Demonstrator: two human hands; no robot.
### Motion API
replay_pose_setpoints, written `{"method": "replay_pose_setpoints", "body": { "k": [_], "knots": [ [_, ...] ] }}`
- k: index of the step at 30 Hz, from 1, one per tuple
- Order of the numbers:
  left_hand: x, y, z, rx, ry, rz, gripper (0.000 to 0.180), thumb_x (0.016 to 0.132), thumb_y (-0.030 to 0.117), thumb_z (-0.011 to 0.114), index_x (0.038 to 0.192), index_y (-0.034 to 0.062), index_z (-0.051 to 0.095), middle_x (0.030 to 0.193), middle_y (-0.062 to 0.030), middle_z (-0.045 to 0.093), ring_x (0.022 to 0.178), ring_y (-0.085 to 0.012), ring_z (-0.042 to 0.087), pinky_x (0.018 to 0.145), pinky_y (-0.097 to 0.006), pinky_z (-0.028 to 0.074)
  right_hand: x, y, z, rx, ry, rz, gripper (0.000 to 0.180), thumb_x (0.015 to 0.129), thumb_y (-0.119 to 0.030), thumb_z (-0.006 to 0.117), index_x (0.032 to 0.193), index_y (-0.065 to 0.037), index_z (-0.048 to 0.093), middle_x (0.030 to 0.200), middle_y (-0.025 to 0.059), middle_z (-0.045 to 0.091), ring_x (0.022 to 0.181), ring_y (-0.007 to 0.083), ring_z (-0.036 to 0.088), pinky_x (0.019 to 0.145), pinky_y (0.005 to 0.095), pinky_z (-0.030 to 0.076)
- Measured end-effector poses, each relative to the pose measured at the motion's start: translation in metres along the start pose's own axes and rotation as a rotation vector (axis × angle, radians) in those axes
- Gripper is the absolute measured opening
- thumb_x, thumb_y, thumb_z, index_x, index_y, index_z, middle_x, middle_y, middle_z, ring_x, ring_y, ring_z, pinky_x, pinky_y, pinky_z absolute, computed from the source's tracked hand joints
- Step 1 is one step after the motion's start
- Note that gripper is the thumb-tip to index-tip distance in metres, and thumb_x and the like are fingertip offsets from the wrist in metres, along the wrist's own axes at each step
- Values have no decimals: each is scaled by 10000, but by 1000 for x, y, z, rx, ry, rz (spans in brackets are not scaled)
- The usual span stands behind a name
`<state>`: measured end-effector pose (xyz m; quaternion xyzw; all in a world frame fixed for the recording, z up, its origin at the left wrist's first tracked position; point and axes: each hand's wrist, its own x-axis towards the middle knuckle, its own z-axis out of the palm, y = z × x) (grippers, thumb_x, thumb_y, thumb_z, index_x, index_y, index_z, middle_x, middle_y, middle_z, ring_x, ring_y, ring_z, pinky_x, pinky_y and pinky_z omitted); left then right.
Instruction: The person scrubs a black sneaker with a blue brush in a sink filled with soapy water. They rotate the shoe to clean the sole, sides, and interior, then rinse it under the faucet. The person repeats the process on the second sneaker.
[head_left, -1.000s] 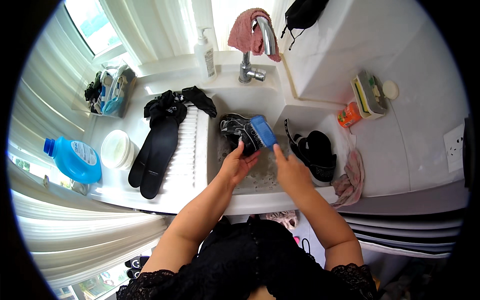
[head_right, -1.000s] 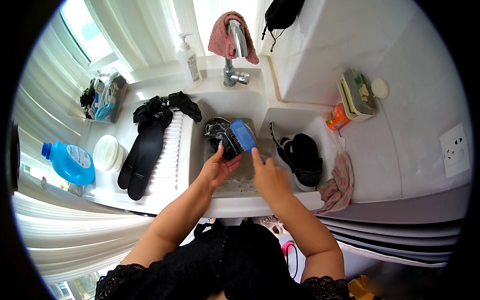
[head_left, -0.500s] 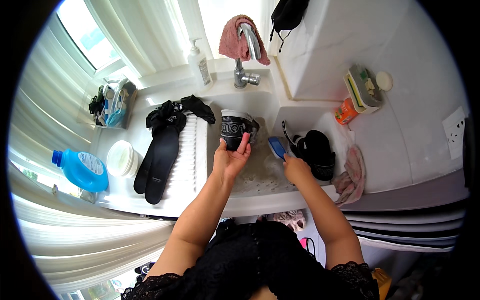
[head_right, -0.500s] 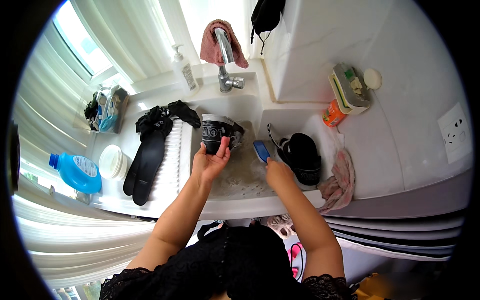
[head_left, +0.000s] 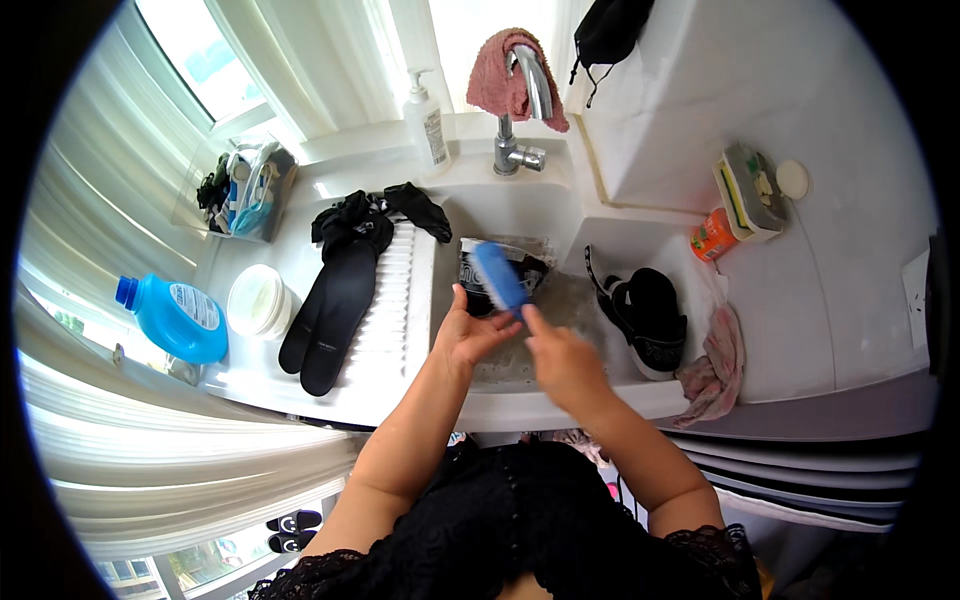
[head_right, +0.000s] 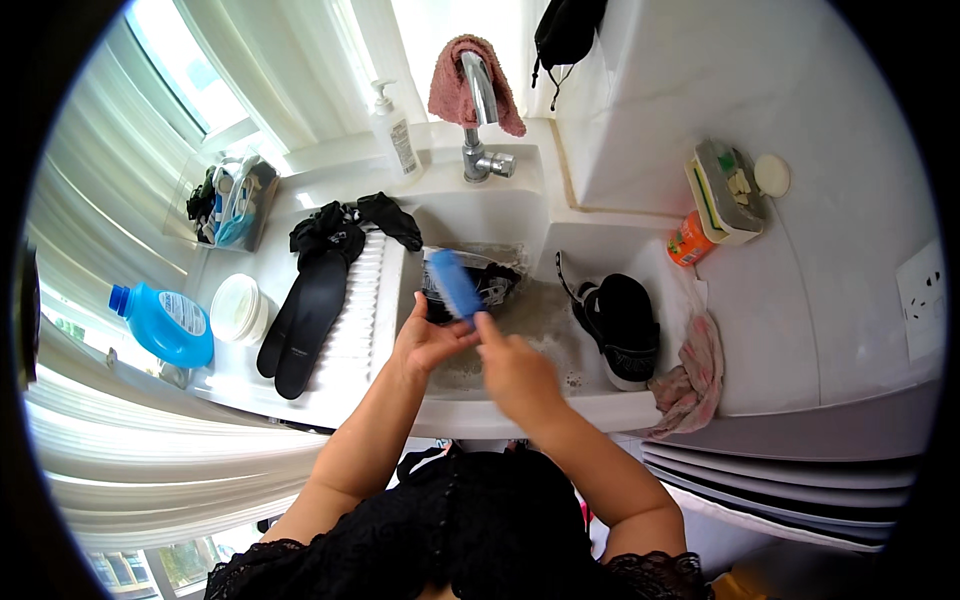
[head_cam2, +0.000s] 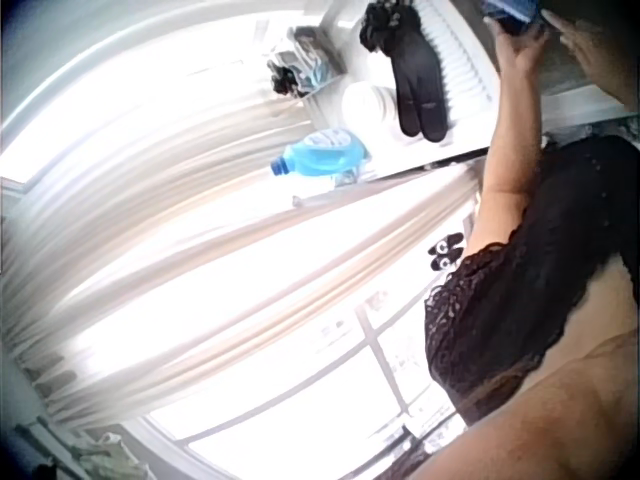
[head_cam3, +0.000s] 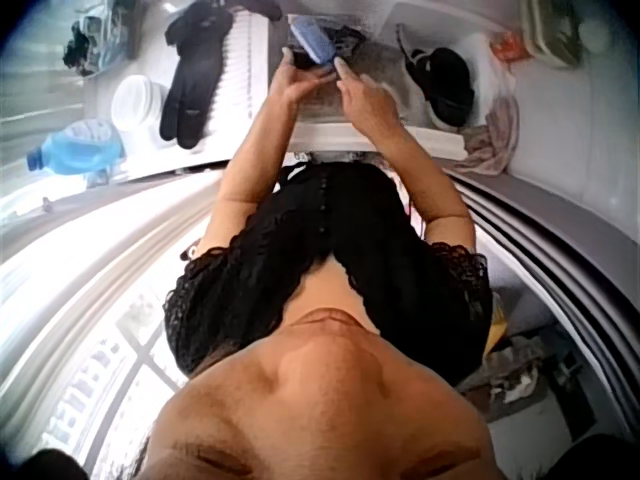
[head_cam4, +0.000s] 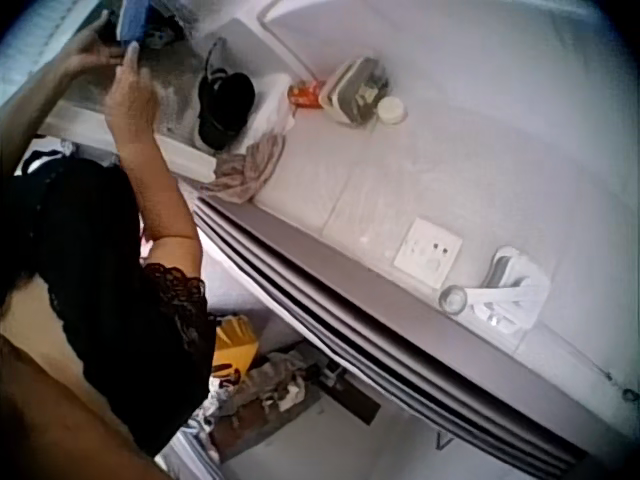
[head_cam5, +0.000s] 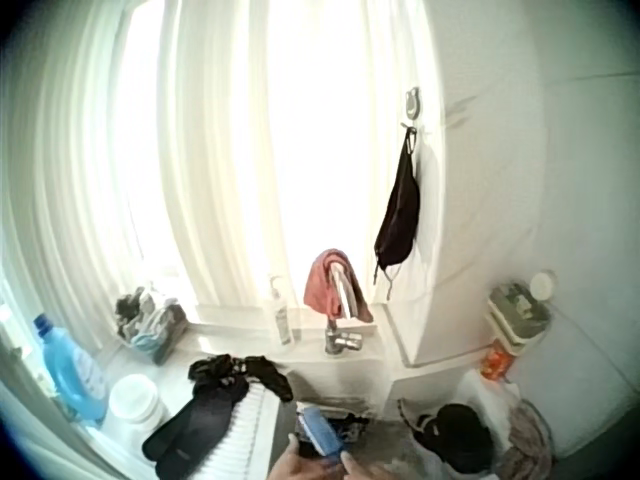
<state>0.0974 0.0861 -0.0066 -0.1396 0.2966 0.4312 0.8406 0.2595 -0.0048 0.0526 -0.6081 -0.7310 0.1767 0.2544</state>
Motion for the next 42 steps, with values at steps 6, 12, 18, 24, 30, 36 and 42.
{"method": "replay_pose_setpoints", "body": {
  "k": [6,12,18,24,30,36,42],
  "knots": [
    [18,-11,7,32,96,183,502,968,511,389,1204,90,527,1208,-138,545,1149,-311,478,1031,-511,355,15,11,29,-75,46,-6,438,927,-238,515,1359,-184,470,790,163,580,643,381,616,583,496,498],
    [12,-4,6,-124,131,333,521,964,490,417,1277,76,462,1317,-152,460,1228,-308,419,1107,-489,269,4,48,30,-47,123,132,433,910,-185,545,1342,-175,504,843,164,636,717,372,623,660,476,489],
    [7,4,-19,-191,133,332,546,959,493,420,1295,65,464,1348,-177,443,1298,-333,367,1122,-514,248,30,109,45,-183,-302,556,373,928,-218,500,1291,-148,553,1058,175,652,951,379,622,787,454,494],
    [5,14,-26,-230,93,336,525,936,458,513,1285,68,474,1348,-177,440,1302,-311,371,1115,-506,263,27,130,56,-250,-429,443,376,930,-220,488,1295,-150,542,994,177,666,938,376,622,800,464,484],
    [10,17,-22,-281,37,357,472,928,391,558,1260,62,491,1328,-175,466,1295,-307,389,1120,-502,249,19,2,6,-36,-204,117,407,926,-232,502,1326,-159,498,797,235,626,759,404,621,671,503,481],
    [15,20,-10,-272,88,343,434,954,385,506,1252,69,486,1308,-162,486,1275,-305,412,1111,-503,265,48,32,44,-15,-95,233,423,919,-230,525,1334,-158,498,754,212,595,722,415,612,665,510,481],
    [13,25,-12,-320,20,317,415,960,389,495,1252,95,490,1357,-136,453,1322,-255,365,1128,-501,203,29,10,40,-12,-117,93,400,927,-238,502,1322,-174,504,783,220,620,732,411,613,675,511,481]
  ]
}}
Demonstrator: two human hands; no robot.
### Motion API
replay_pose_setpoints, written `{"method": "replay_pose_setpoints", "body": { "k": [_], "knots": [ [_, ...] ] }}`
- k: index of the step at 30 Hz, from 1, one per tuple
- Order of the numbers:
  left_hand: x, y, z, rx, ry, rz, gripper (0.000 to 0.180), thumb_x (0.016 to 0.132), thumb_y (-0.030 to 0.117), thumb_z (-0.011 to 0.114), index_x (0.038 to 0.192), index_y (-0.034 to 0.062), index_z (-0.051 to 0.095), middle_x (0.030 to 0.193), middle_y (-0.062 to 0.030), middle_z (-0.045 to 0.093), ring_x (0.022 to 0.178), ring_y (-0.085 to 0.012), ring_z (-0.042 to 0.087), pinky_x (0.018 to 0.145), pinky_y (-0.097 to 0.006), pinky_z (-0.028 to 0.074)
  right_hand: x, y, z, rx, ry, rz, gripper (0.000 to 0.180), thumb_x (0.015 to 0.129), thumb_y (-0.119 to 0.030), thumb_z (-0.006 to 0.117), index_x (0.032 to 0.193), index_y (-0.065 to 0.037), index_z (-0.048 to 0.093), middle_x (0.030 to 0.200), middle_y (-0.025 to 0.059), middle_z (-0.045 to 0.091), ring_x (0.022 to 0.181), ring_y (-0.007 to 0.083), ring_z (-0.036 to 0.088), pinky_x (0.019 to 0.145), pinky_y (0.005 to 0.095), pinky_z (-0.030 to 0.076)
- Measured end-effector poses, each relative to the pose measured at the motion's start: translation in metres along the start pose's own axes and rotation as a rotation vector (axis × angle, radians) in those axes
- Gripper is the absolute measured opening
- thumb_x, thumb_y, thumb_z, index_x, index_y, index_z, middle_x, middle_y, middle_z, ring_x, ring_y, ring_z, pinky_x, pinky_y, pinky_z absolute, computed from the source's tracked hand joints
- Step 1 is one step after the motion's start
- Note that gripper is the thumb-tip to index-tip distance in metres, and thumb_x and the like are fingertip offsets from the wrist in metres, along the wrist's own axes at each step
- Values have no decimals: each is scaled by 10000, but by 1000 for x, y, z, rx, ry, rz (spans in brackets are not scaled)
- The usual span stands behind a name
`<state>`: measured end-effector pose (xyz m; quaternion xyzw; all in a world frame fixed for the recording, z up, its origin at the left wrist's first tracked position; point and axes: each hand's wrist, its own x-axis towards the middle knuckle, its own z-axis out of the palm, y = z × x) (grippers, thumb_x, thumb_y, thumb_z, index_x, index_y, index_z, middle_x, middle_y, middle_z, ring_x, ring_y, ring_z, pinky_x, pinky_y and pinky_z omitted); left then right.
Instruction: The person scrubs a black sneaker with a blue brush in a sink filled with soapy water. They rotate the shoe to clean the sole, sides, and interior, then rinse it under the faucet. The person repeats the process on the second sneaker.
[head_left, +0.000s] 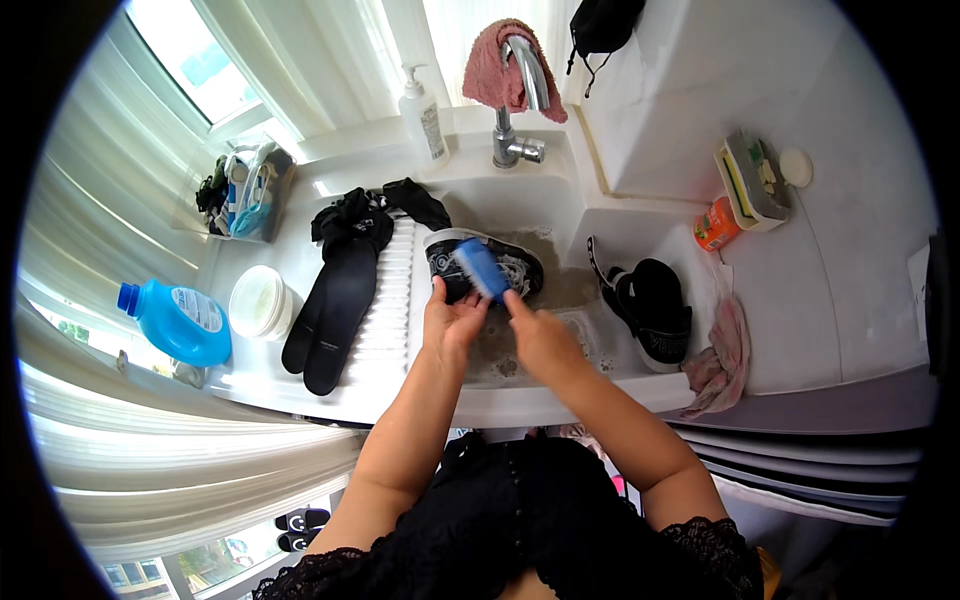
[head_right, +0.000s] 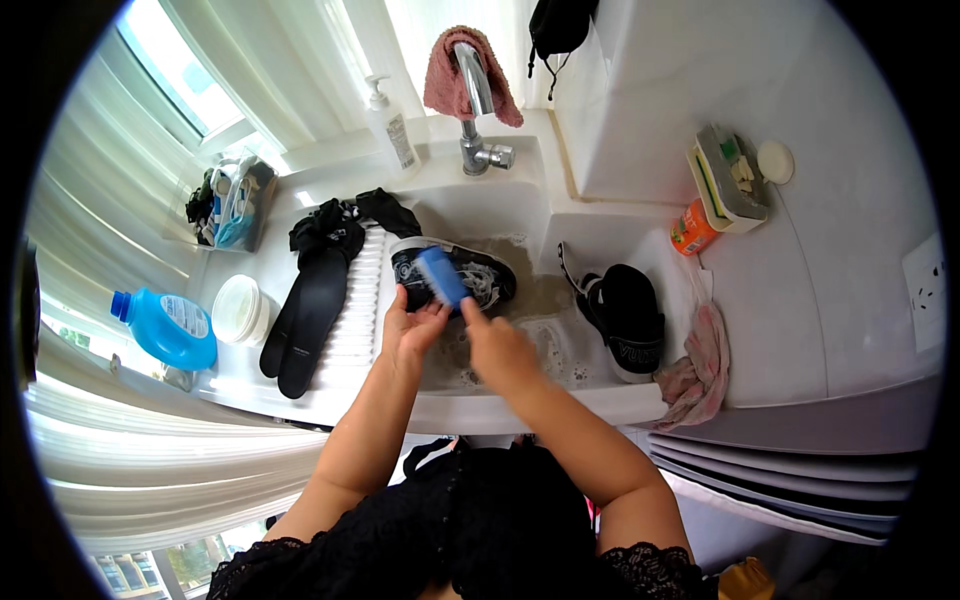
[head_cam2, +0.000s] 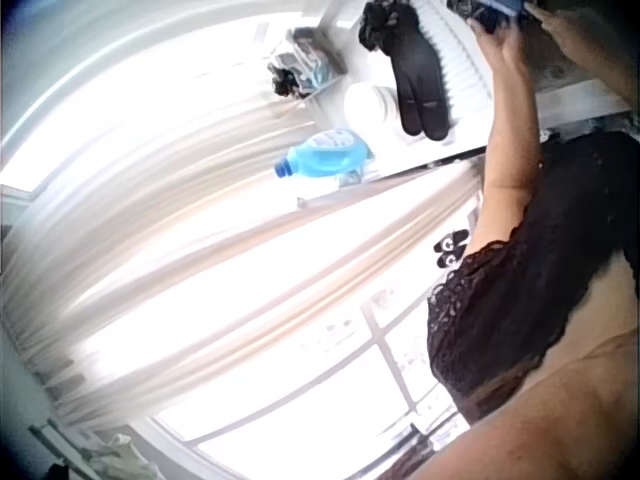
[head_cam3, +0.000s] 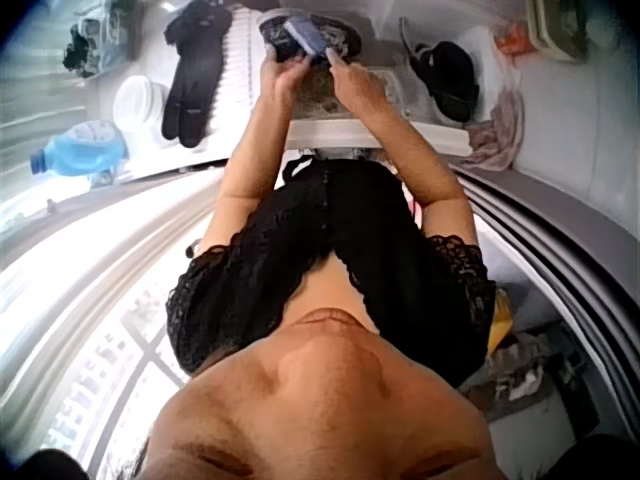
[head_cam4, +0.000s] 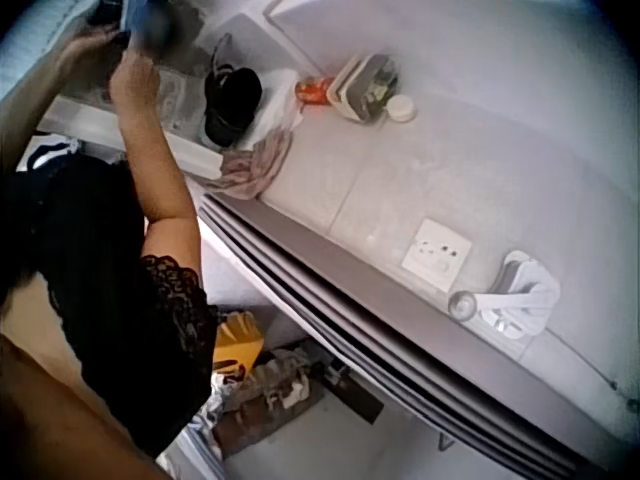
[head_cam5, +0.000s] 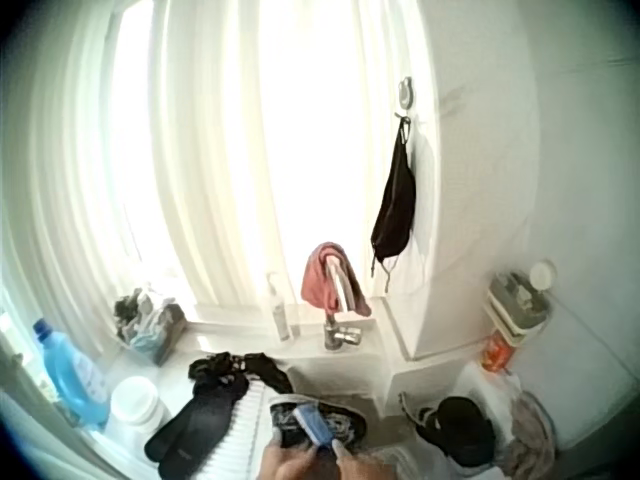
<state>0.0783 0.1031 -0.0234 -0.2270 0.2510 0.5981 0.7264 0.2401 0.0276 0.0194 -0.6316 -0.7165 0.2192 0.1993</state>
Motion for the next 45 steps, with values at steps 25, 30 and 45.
{"method": "replay_pose_setpoints", "body": {
  "k": [25,30,45],
  "knots": [
    [20,-56,59,210,-100,-8,346,963,359,490,1160,76,520,1242,-110,550,1270,-293,423,1111,-534,214,21,31,-53,-31,156,118,398,921,-206,518,1313,-139,521,763,208,605,741,413,596,681,491,468],
    [20,-43,50,172,-50,11,362,947,364,528,1183,89,526,1262,-69,533,1302,-272,388,1114,-541,198,5,57,-9,83,39,187,419,927,-192,497,1337,-112,492,846,233,634,784,407,613,696,496,475],
    [8,-7,11,60,-28,64,368,949,378,519,1188,98,531,1309,-78,503,1306,-254,380,1099,-530,223,0,25,-12,200,-94,188,411,923,-181,471,1328,-112,492,896,228,652,857,405,625,765,502,481]
  ]
}}
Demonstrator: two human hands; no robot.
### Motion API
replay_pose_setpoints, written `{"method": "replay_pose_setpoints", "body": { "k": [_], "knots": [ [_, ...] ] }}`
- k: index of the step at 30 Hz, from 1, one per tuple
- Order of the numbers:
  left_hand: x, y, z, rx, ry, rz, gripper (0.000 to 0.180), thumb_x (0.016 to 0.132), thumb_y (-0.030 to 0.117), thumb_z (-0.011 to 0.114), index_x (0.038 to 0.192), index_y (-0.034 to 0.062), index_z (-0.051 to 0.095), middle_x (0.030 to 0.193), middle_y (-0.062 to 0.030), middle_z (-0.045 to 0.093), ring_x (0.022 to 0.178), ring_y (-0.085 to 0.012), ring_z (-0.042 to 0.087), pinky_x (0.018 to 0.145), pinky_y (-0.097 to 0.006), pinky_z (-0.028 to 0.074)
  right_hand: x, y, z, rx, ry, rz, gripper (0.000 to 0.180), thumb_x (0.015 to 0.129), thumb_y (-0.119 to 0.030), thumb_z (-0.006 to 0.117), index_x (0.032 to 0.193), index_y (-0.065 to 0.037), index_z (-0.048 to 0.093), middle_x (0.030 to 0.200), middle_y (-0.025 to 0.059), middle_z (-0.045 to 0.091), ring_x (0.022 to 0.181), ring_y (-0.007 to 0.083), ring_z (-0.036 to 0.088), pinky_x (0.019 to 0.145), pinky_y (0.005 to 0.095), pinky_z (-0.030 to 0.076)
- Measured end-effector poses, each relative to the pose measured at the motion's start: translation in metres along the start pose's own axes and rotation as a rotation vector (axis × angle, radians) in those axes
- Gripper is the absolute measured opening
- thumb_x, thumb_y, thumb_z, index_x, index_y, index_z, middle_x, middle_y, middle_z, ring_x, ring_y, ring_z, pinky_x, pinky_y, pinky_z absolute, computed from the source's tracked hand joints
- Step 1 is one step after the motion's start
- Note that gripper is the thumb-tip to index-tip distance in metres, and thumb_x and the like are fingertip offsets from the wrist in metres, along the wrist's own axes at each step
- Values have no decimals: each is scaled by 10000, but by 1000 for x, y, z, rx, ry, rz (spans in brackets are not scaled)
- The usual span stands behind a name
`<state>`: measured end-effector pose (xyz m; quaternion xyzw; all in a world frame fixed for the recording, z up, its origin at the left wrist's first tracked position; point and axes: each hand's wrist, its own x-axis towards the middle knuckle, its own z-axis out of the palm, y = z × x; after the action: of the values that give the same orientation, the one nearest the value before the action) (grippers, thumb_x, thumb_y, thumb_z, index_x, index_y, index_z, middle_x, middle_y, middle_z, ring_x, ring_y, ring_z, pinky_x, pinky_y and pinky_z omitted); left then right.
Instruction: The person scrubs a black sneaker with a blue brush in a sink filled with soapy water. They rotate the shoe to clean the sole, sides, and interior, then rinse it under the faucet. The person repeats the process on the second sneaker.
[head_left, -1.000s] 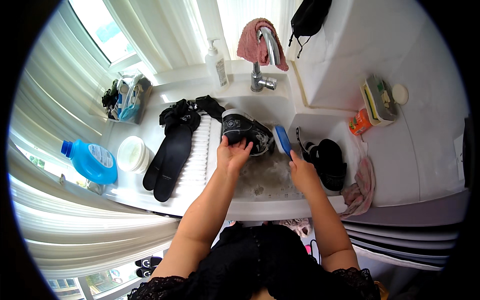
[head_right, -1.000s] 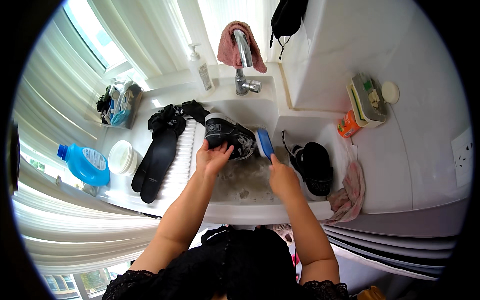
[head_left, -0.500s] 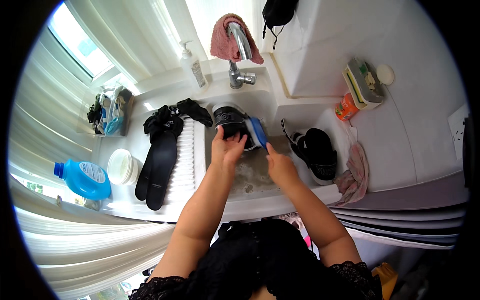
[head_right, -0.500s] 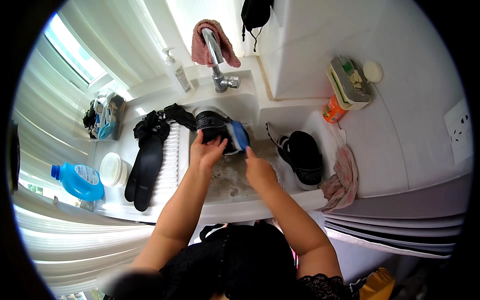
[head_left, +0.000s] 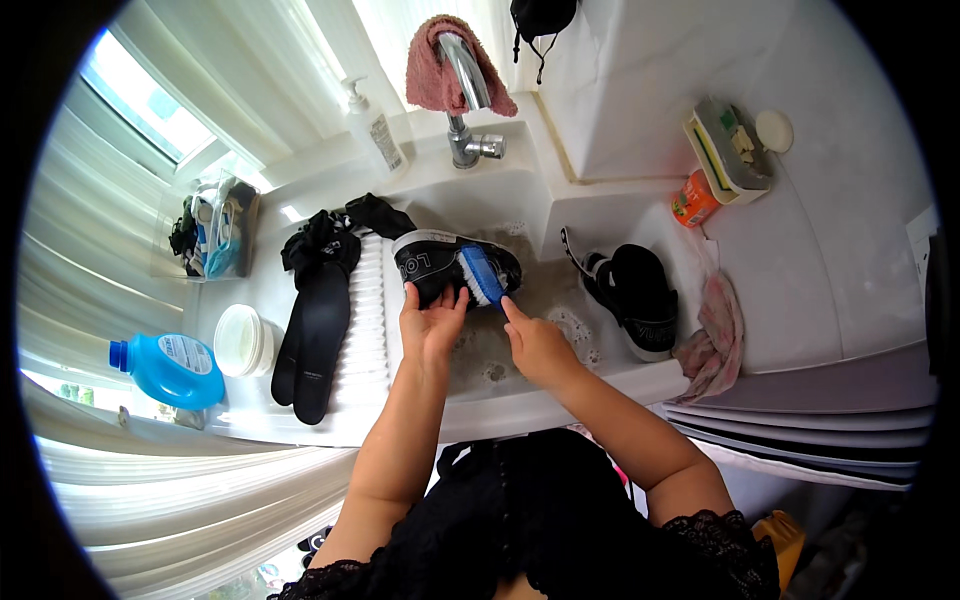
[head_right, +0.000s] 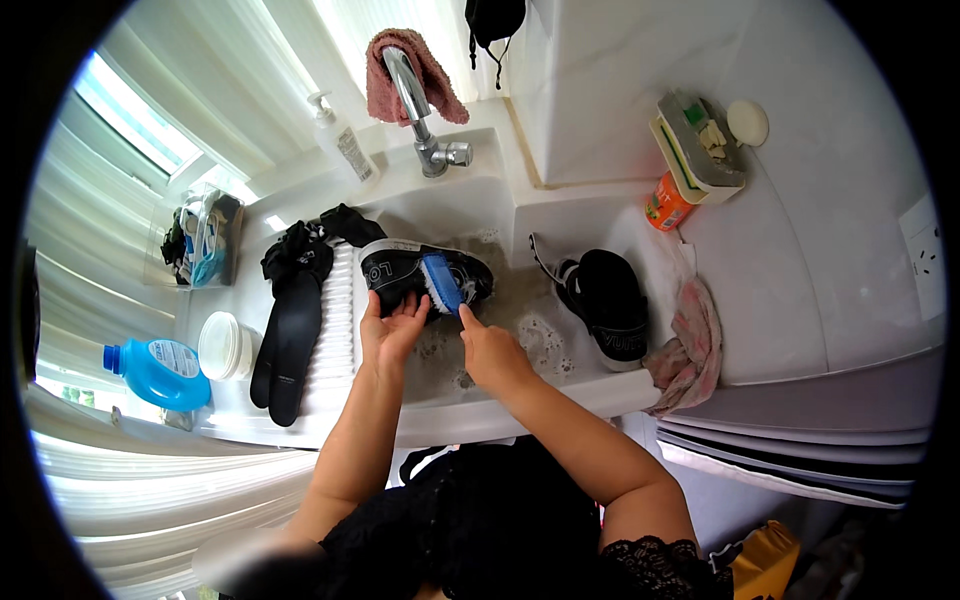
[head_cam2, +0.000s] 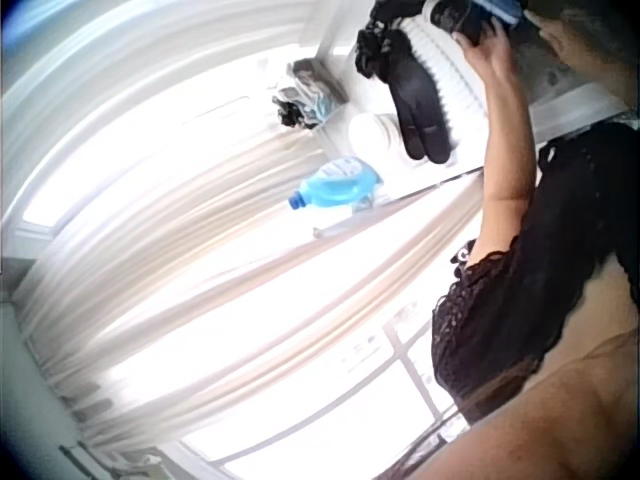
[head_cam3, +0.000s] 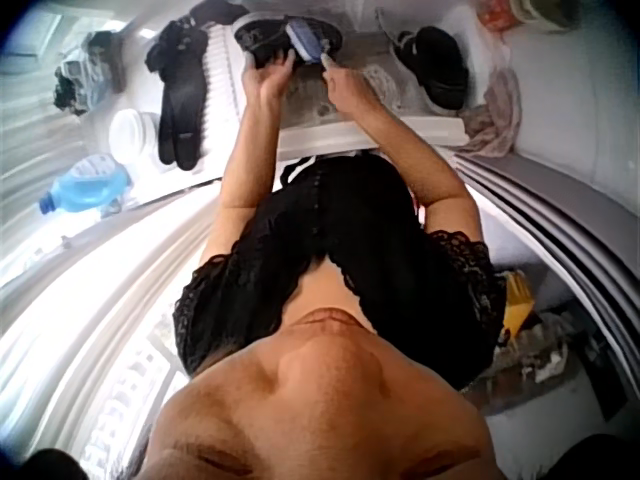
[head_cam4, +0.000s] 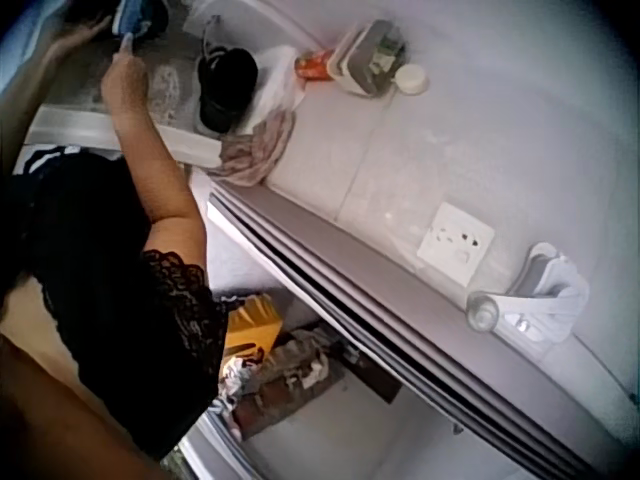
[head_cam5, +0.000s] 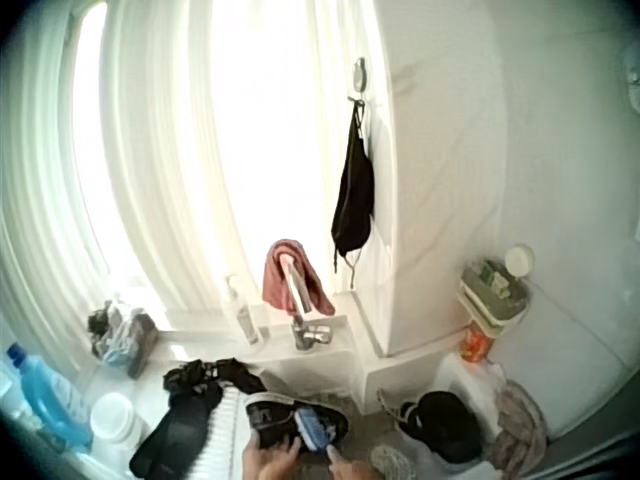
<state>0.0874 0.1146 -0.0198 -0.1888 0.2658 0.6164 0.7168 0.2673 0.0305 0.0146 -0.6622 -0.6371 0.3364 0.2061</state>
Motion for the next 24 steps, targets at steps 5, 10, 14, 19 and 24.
{"method": "replay_pose_setpoints", "body": {
  "k": [5,10,14,19,24],
  "knots": [
    [-3,5,-2,36,20,-23,385,939,408,535,1184,111,534,1236,-58,545,1293,-224,369,1085,-476,233,12,27,3,-4,47,50,401,935,-203,470,1324,-110,493,874,240,643,822,435,612,739,504,476],
    [2,-5,-18,407,40,121,495,866,484,622,1192,121,538,1283,-47,511,1264,-201,391,1012,-409,300,-2,12,11,17,-18,-4,392,940,-192,458,1322,-117,495,896,249,639,851,439,612,762,505,474],
    [19,-25,-51,1181,-143,573,604,821,490,676,1190,23,574,1170,-118,607,1100,-238,518,957,-391,364,23,88,2,-261,-127,203,390,926,-182,466,1302,-89,514,997,223,649,937,389,627,806,480,500],
    [17,-35,-12,2189,72,658,853,784,621,612,1279,-66,507,1261,-249,550,1220,-380,478,1039,-438,313,36,91,-10,-566,-368,391,353,926,-171,464,1251,-79,567,1038,186,660,950,364,636,817,465,512],
    [63,-12,-14,1997,106,249,858,753,614,632,1250,-78,530,1244,-262,557,1216,-342,500,1040,-388,330,14,56,-25,-260,-108,252,380,927,-197,482,1290,-103,545,1010,218,658,907,384,638,787,472,507]
  ]
}}
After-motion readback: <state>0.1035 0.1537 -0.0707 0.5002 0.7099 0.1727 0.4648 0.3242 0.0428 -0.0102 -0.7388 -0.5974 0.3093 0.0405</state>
